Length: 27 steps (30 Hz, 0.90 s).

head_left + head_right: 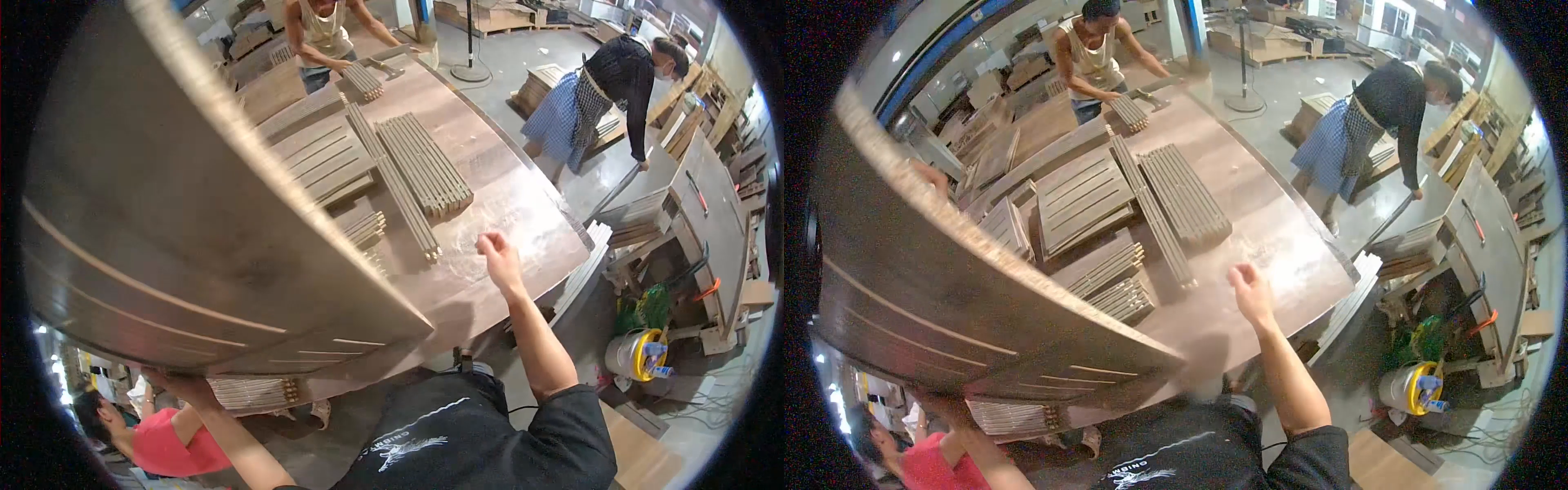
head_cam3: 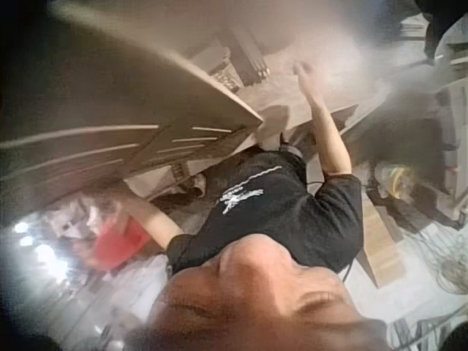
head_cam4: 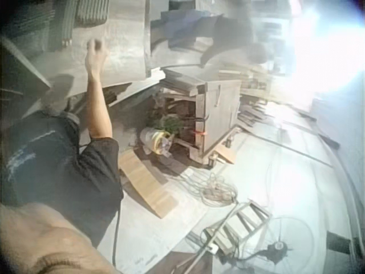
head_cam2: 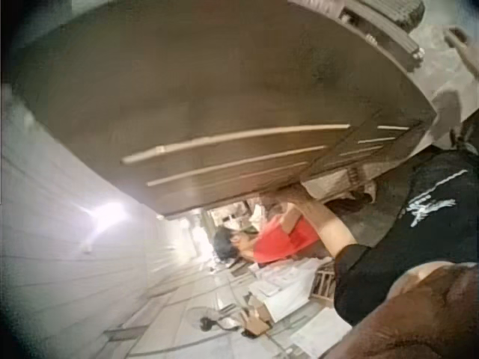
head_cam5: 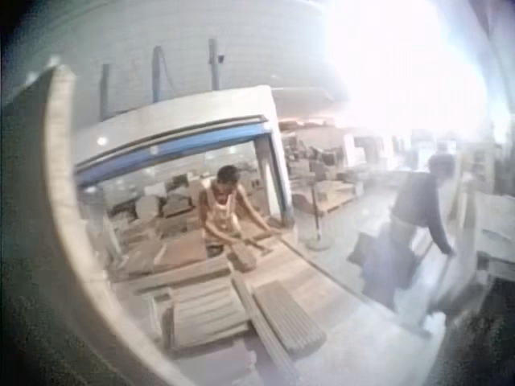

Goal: The person picks up large wooden slats from a table and aligns them with a frame component by hand, fitting the pieces together before moving the assembly aside.

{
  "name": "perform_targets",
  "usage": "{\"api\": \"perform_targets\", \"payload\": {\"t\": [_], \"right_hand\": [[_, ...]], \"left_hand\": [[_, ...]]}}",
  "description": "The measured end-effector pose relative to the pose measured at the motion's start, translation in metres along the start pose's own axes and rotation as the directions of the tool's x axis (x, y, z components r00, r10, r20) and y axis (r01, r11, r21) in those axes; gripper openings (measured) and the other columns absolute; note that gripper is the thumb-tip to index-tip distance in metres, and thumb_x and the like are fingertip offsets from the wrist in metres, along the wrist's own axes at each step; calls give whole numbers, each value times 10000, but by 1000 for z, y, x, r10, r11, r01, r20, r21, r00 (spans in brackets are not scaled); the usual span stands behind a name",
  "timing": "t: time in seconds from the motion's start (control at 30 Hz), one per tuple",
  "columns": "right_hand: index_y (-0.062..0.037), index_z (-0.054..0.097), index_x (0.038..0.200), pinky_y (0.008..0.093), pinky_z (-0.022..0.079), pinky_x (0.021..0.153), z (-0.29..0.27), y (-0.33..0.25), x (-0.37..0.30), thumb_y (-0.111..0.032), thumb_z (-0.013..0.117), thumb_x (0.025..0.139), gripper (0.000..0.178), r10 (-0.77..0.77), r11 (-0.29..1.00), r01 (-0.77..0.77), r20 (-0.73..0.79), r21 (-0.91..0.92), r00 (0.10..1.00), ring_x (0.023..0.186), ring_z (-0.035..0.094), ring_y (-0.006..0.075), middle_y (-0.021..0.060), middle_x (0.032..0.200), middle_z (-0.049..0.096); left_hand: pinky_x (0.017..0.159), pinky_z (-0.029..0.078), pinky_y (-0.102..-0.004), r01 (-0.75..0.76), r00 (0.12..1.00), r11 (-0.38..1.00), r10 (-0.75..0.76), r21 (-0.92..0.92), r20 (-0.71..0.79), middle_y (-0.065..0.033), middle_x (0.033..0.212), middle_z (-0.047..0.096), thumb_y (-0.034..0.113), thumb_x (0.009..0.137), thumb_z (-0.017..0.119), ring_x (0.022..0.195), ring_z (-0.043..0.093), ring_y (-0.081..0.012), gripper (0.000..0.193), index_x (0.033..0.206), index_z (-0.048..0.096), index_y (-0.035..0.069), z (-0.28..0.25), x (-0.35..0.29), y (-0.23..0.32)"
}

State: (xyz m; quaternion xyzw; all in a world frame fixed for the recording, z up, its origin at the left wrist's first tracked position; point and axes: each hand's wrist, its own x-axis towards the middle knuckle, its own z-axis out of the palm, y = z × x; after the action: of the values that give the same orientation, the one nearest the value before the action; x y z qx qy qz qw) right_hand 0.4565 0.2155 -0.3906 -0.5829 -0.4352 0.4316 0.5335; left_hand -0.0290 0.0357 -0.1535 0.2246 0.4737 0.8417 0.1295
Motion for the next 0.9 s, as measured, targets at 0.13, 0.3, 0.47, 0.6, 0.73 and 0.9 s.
{"api": "perform_targets", "payload": {"t": [0.13, 0.3, 0.47, 0.6, 0.73, 0.9], "right_hand": [[1, 659, 1018, 242, 476, 737, 13, 65, -15, -142, 630, 908, 182, 55, 996, -48, 97, -69, 994, 791, 596, 85, 12, 852, 663], [9, 651, 1073, 260, 483, 805, 28, 79, 51, -156, 643, 909, 233, 16, 999, -16, -22, -31, 1000, 892, 618, 114, 48, 943, 678], [-17, 653, 1148, 323, 486, 886, 44, 53, 139, -269, 617, 928, 337, -28, 1000, 24, -232, -20, 972, 1002, 652, 217, 141, 1074, 696], [-84, 706, 1076, 354, 512, 823, 40, 63, 165, -353, 574, 921, 337, -31, 925, 20, -23, -379, 999, 936, 684, 290, 163, 990, 706], [-60, 716, 1006, 378, 510, 776, 7, 96, 186, -360, 634, 873, 338, -162, 898, 68, -183, -435, 970, 865, 692, 289, 170, 895, 709], [-40, 699, 957, 393, 517, 703, 8, 42, 130, -311, 720, 765, 333, -75, 865, 8, -114, -501, 991, 755, 676, 299, 163, 814, 701]], "left_hand": [[1133, 286, -462, 16, 980, 999, -9, 36, -200, -78, 1521, 321, 664, 940, 363, 1367, 339, -290, 738, 1478, 340, 160, -14, -3, 9], [1119, 311, -450, -48, 994, 995, 56, 82, -94, -74, 1497, 349, 657, 953, 337, 1336, 381, -281, 733, 1490, 310, 160, -34, 7, 8], [1117, 314, -449, -71, 987, 990, 88, 120, -134, -72, 1497, 348, 664, 952, 329, 1331, 388, -281, 741, 1495, 298, 161, -44, 9, 7], [1116, 316, -448, -63, 984, 991, 81, 119, -156, -71, 1496, 348, 668, 951, 323, 1327, 393, -281, 747, 1499, 288, 162, -45, 3, -2], [1130, 289, -451, -37, 999, 997, 37, 62, 0, -60, 1526, 302, 678, 953, 296, 1372, 329, -272, 767, 1515, 248, 159, -89, 35, -27], [1149, 236, -423, -100, 995, 993, 101, 68, -12, -58, 1550, 258, 657, 963, 311, 1393, 283, -278, 779, 1525, 217, 126, -102, 41, 1]]}}
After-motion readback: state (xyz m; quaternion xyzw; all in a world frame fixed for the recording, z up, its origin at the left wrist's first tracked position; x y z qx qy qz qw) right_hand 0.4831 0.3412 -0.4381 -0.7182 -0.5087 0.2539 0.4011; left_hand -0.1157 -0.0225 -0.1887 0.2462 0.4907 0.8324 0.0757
